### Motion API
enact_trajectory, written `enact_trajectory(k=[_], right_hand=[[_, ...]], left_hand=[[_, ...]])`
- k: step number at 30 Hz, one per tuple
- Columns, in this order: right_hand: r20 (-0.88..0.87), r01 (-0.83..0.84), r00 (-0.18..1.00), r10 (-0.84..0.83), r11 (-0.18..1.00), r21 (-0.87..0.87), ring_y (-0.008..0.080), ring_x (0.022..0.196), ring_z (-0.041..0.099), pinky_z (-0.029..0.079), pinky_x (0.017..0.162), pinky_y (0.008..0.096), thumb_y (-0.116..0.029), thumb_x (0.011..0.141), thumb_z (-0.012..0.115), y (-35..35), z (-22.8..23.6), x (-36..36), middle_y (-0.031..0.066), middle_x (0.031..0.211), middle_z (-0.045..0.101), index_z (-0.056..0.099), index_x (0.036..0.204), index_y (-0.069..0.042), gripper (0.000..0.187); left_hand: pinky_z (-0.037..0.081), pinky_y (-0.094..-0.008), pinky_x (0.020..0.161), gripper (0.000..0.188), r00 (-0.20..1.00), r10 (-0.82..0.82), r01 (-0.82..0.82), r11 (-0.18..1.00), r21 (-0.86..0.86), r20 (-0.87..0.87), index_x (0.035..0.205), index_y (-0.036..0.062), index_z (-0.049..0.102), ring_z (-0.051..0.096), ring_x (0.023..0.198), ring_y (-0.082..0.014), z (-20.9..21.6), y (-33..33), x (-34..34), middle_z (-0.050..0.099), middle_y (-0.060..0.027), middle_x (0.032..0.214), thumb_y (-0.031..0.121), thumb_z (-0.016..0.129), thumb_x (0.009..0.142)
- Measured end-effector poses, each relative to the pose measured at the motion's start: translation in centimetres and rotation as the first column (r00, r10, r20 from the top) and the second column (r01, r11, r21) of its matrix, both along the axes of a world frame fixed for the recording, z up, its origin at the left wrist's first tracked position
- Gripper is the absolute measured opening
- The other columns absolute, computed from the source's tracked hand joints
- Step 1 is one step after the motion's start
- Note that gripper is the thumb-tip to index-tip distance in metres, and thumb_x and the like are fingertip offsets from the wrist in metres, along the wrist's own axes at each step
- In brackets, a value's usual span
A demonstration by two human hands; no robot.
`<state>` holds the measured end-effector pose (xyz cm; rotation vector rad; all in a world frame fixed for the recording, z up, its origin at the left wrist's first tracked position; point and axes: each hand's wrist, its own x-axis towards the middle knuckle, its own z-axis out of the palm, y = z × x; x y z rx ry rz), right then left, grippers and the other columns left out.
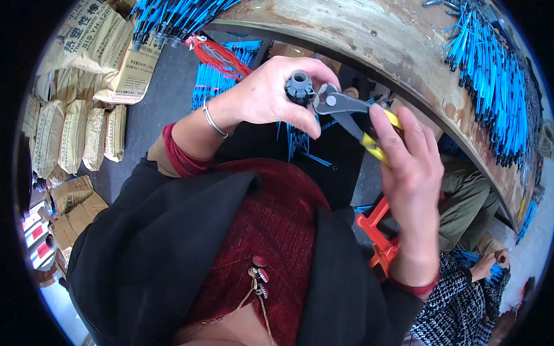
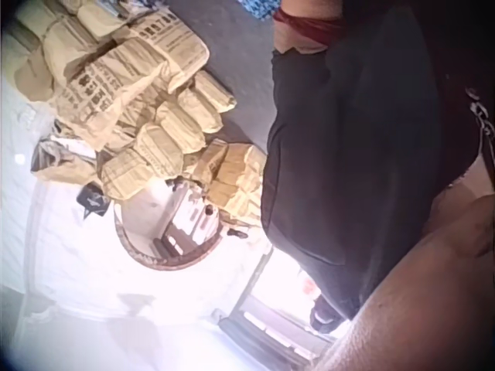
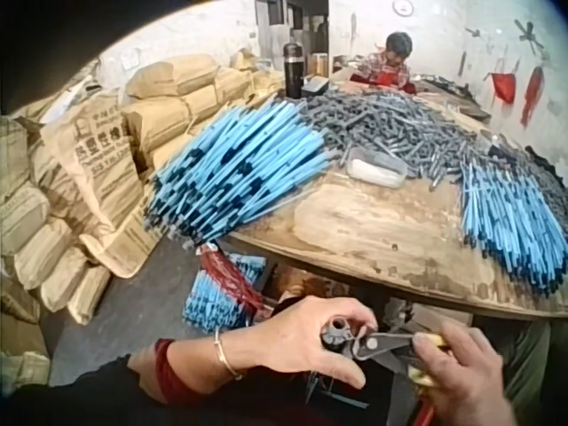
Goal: The person assembles bundles of blue plastic strips into a grey plastic hub using pliers to secure the components.
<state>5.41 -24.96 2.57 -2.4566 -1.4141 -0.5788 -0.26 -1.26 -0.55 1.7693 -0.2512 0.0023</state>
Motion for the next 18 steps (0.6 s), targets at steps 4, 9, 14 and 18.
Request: enact_trajectory(k=[4,9,14,18], right_hand=[[-0.875,-0.325,0.474,0.102,0.944,-0.066,0.0341,0.076,0.06,0.05,0.067,0.0366,0.001,0.064,0.068,-2.5,2.5,1.4,0.0121,0.091,0.058,0.055,0.117,-0.008,0.056],[-0.91,-0.153,-0.408,0.075,0.977,0.15,0.0294,0.071,0.063,0.051,0.064,0.036,0.002,0.067,0.069,-2.3,-2.0,0.5,0.016,0.085,0.062,0.047,0.113,0.001,0.052],[-0.285,-0.186,0.944,0.167,0.982,-0.042,0.0245,0.058,0.063,0.051,0.052,0.0315,-0.006,0.064,0.076,-0.9,0.5,0.6,0.0191,0.074,0.062,0.045,0.109,0.005,0.056],[-0.856,-0.032,-0.516,-0.043,0.999,-0.031,0.0253,0.065,0.063,0.051,0.057,0.0318,-0.005,0.066,0.073,-3.0,-1.2,-0.6,0.0156,0.077,0.062,0.043,0.115,0.003,0.058]], left_hand=[[0.047,-0.0248,0.063,0.046,0.963,-0.262,0.266,0.96,-0.08,0.059,0.096,0.0028,0.062,0.059,0.071,-0.0109,-0.2,-0.4,0.2,0.06,-0.0014,0.077,0.021,0.083,0.059],[0.047,-0.0248,0.065,0.044,0.958,-0.273,0.277,0.96,-0.04,0.086,0.095,0.0034,0.064,0.059,0.07,-0.0119,-0.7,-0.1,0.9,0.063,-0.0041,0.08,0.021,0.083,0.059],[0.047,-0.0257,0.064,0.041,1.0,-0.001,0.002,0.998,-0.066,0.017,0.093,0.0036,0.064,0.06,0.069,-0.013,-1.2,-0.5,0.5,0.064,-0.0058,0.078,0.02,0.082,0.059],[0.047,-0.0261,0.064,0.04,0.969,-0.234,0.233,0.972,0.014,0.079,0.092,0.0035,0.064,0.06,0.069,-0.013,-0.3,0.5,0.5,0.063,-0.005,0.077,0.019,0.082,0.059]])
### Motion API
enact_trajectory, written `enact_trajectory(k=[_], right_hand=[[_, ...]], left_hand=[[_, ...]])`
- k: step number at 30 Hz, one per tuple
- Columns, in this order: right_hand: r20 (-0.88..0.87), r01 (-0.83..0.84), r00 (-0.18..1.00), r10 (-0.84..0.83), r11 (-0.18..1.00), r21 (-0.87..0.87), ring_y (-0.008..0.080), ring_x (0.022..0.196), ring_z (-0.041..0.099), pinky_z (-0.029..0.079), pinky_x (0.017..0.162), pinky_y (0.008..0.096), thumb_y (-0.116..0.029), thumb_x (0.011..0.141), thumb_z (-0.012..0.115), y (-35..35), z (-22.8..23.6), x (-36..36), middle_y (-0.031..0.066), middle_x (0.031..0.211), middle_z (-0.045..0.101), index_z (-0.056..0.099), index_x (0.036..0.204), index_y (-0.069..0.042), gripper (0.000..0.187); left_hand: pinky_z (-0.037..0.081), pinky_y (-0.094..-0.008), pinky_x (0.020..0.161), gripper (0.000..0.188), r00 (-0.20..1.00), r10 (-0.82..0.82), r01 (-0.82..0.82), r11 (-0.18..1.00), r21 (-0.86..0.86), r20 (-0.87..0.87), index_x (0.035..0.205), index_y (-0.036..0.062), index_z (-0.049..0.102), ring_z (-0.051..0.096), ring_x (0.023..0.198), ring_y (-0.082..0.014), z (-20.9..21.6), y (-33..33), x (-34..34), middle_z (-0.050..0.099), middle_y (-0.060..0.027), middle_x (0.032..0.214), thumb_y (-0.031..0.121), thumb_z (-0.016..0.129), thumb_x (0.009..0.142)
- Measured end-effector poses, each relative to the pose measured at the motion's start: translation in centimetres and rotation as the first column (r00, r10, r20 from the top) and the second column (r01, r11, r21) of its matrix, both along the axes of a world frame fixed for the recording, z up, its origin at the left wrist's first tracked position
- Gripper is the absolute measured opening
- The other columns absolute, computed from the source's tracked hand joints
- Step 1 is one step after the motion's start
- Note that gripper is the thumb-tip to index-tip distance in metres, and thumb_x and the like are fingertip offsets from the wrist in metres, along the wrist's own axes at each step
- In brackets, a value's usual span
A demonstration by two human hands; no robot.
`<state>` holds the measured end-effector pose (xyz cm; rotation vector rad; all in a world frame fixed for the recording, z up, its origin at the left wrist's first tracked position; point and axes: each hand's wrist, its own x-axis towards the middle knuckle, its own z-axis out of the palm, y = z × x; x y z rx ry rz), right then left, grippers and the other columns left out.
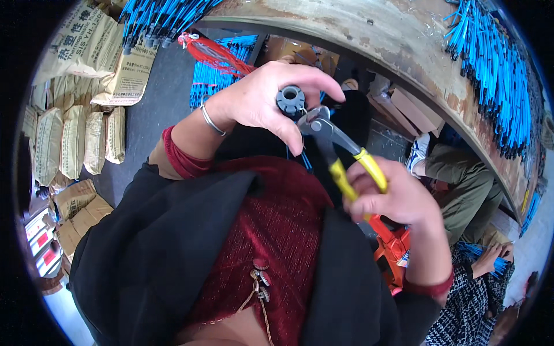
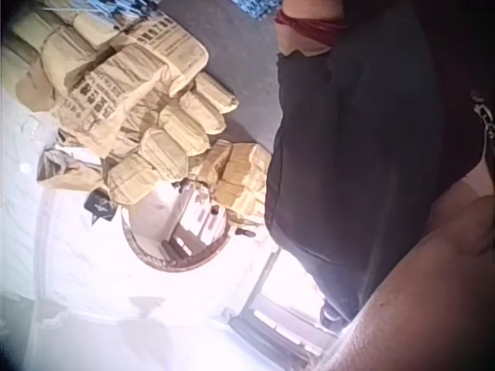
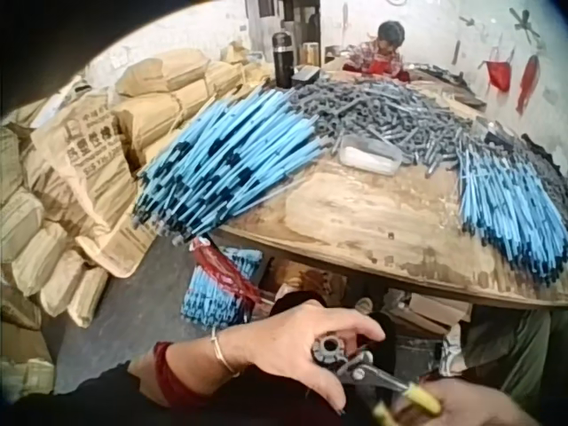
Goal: The person assembles bundles of blue plastic strips into a grey plastic hub using pliers to secure the components.
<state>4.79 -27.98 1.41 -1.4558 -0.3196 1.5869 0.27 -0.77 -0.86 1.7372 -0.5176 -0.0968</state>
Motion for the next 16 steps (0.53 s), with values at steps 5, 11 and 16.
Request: enact_trajectory(k=[5,11,16], right_hand=[[-0.527,-0.043,0.839,0.136,0.982,0.185,0.0256,0.068,0.063,0.051,0.061,0.0324,-0.003,0.068,0.069,0.5,-1.8,-1.0,0.0144,0.076,0.062,0.047,0.113,0.003,0.05],[0.966,-0.345,0.258,0.036,0.937,0.057,0.0285,0.065,0.064,0.053,0.06,0.0346,-0.003,0.066,0.072,1.1,2.3,0.7,0.0182,0.076,0.063,0.043,0.116,0.005,0.059],[-0.607,-0.08,0.758,0.239,0.958,0.277,0.0374,0.077,0.064,0.052,0.074,0.0412,-0.016,0.072,0.074,-0.6,-3.1,-0.5,0.0106,0.088,0.066,0.044,0.123,-0.007,0.06]], left_hand=[[0.047,-0.0258,0.064,0.041,0.981,-0.159,0.16,0.987,0.006,0.114,0.091,0.0036,0.064,0.059,0.069,-0.0125,-0.8,-0.5,0.0,0.063,-0.0049,0.077,0.019,0.083,0.059],[0.048,-0.0267,0.064,0.041,0.994,0.078,-0.078,0.997,0.002,-0.081,0.089,0.0037,0.064,0.062,0.07,-0.0159,-0.4,-0.7,-0.4,0.065,-0.0065,0.079,0.021,0.084,0.057],[0.048,-0.0268,0.066,0.054,0.976,-0.189,0.189,0.982,0.009,0.107,0.105,0.0077,0.063,0.062,0.072,-0.0185,-1.0,-0.6,0.3,0.066,-0.0064,0.087,0.025,0.084,0.058]])
